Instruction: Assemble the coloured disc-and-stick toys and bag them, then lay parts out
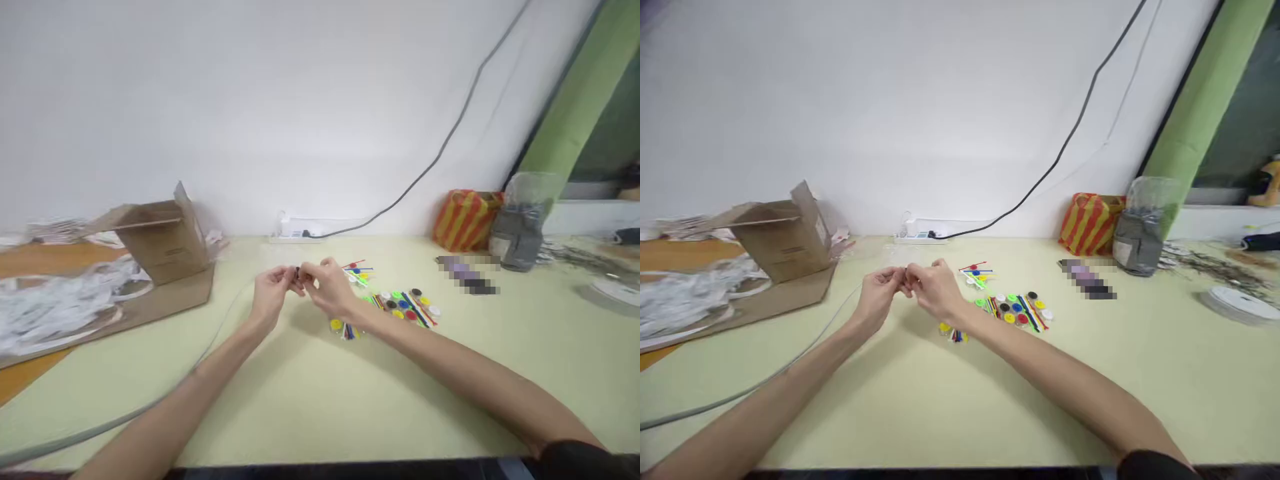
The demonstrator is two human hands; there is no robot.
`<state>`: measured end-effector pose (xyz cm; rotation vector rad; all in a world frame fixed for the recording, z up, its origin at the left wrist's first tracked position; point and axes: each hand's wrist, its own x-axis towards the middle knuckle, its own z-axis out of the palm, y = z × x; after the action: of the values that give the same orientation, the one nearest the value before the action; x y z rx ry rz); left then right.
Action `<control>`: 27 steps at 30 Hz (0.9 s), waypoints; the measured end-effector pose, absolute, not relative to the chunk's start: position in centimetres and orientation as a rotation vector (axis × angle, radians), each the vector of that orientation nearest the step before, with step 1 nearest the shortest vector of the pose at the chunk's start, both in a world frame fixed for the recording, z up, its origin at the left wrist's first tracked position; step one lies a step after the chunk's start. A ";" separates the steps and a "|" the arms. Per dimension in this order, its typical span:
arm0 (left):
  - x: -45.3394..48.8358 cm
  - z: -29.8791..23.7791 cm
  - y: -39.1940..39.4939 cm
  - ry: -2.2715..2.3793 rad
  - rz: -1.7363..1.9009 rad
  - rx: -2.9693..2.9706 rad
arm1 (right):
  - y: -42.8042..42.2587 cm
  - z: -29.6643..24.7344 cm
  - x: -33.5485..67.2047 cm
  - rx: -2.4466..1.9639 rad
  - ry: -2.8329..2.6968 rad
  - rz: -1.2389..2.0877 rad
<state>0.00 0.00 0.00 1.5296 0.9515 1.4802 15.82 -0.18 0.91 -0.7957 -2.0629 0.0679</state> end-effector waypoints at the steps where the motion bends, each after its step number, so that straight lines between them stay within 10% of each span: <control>1: 0.0 0.0 -0.1 0.968 1.496 1.543 | -0.4 0.8 15.7 -0.819 -2.054 0.067; 27: -0.6 1.3 -1.2 0.608 0.878 1.210 | 0.2 5.9 18.8 -0.426 -2.241 0.888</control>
<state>-0.61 -1.22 1.26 1.2095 0.6075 0.8779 18.79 0.22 5.93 -0.4264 -2.2409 0.8884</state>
